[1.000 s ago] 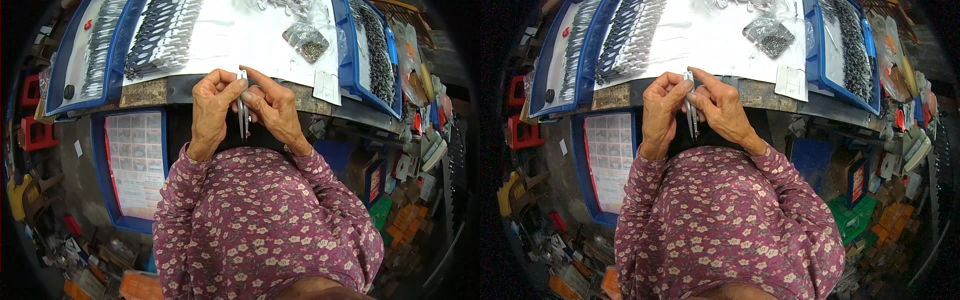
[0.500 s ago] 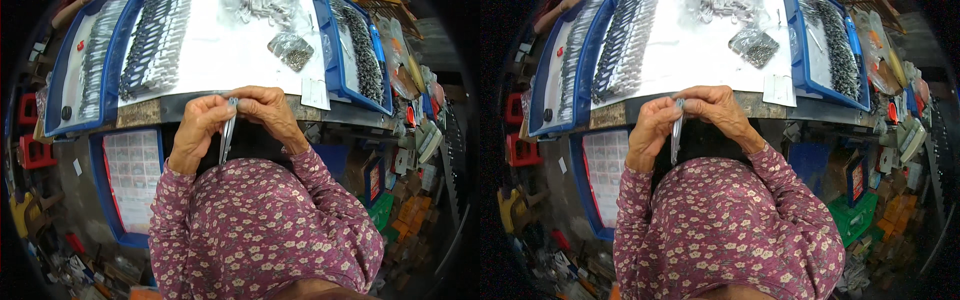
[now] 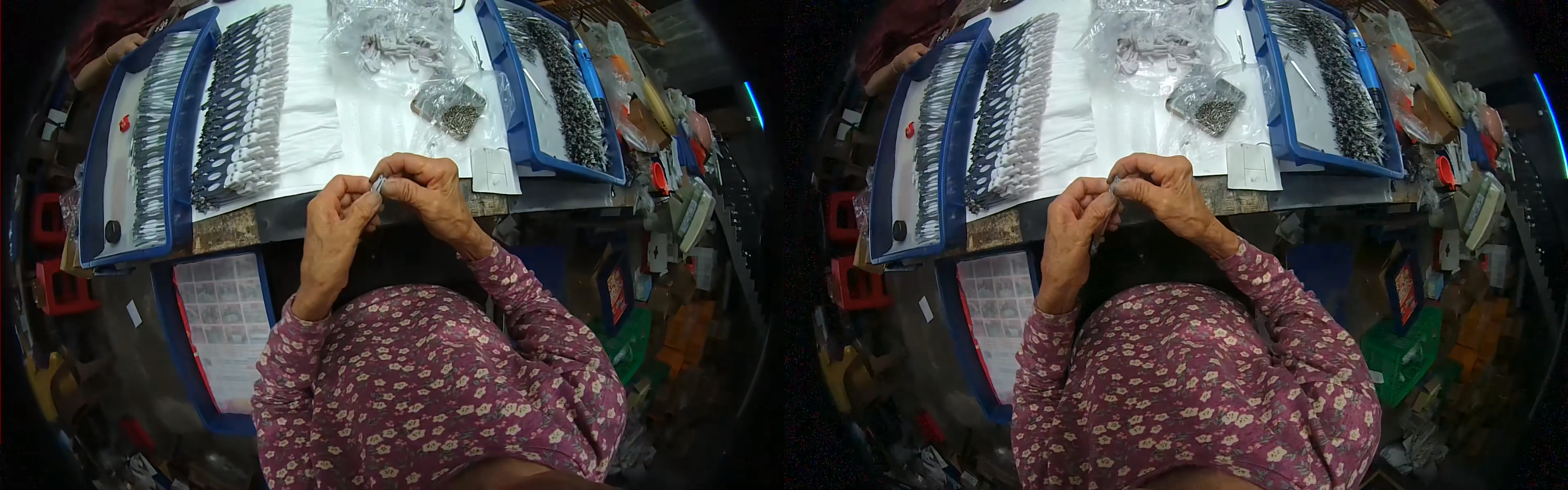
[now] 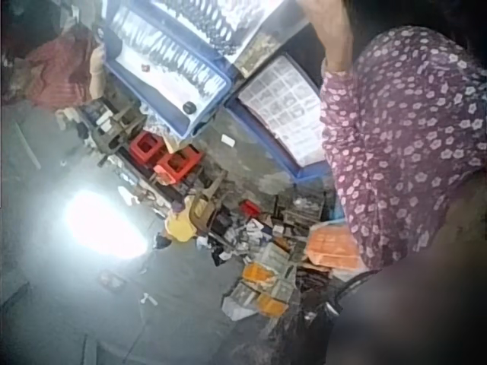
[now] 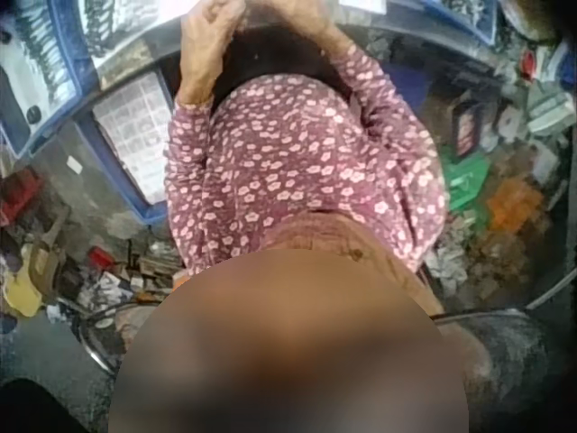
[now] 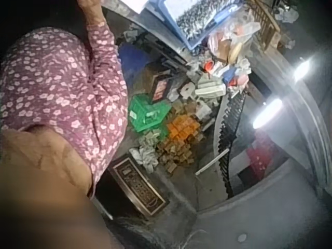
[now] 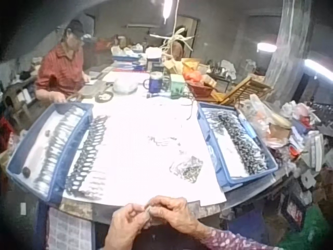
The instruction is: Assembling small metal components into a foldable tool at a manual workstation.
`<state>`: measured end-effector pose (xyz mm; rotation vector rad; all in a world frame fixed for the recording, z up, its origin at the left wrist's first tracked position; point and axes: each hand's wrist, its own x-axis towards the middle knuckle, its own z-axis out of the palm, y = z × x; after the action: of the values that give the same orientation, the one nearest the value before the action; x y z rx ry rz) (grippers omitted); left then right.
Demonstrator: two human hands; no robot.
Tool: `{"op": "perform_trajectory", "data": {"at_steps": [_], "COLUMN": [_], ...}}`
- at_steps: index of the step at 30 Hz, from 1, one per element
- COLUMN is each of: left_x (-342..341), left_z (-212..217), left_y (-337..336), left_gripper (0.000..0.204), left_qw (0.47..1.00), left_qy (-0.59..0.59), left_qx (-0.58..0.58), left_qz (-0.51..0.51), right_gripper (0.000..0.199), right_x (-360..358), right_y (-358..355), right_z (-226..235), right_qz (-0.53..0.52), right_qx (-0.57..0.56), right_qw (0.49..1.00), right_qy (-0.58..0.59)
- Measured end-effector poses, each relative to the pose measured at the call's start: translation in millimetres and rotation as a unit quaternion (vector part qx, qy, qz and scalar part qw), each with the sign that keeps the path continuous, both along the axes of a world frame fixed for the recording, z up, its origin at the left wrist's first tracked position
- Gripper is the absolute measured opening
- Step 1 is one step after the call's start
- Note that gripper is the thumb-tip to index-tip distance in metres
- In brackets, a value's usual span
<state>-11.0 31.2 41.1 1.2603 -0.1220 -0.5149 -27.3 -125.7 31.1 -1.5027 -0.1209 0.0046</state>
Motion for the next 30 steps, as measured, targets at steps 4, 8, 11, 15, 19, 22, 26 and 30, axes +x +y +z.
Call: {"op": "perform_trajectory", "data": {"at_steps": [4,8,11,15,19,22,26,30], "left_x": [-2.9,-0.6,1.1,-1.2,-3.5,-4.1,-4.5,-4.0], "left_z": [0.5,-6.9,-9.8,-3.8,-2.1,-2.4,-3.9,-7.3], "left_y": [-13.9,-20.4,-20.7,-19.4,-12.9,-7.8,-1.0,0.2], "left_gripper": [0.013,0.008,0.006,0.005,0.005,0.007,0.007,0.008], "left_qw": [0.998,0.983,0.965,0.945,0.935,0.928,0.935,0.929], "left_qy": [-0.045,-0.154,-0.222,-0.286,-0.307,-0.319,-0.299,-0.315], "left_qx": [-0.001,0.062,0.110,0.145,0.169,0.185,0.185,0.188], "left_qz": [0.034,0.077,0.080,0.068,0.056,0.052,0.052,0.050], "right_gripper": [0.016,0.018,0.019,0.022,0.023,0.024,0.022,0.019], "right_x": [4.6,7.7,27.3,85.6,158.9,180.4,187.8,181.0], "right_y": [-2.8,-12.7,-32.6,-54.6,-71.1,-63.6,-50.6,-47.1], "right_z": [-5.2,8.5,27.5,23.6,-8.9,-26.8,-35.8,-35.4], "right_qz": [-0.028,0.005,0.069,0.047,-0.034,-0.071,-0.069,-0.080], "right_qx": [0.029,0.025,-0.095,-0.254,-0.412,-0.528,-0.578,-0.613], "right_qw": [0.999,0.998,0.993,0.965,0.901,0.819,0.784,0.766], "right_qy": [-0.009,0.055,0.032,-0.054,-0.131,-0.213,-0.216,-0.175]}}
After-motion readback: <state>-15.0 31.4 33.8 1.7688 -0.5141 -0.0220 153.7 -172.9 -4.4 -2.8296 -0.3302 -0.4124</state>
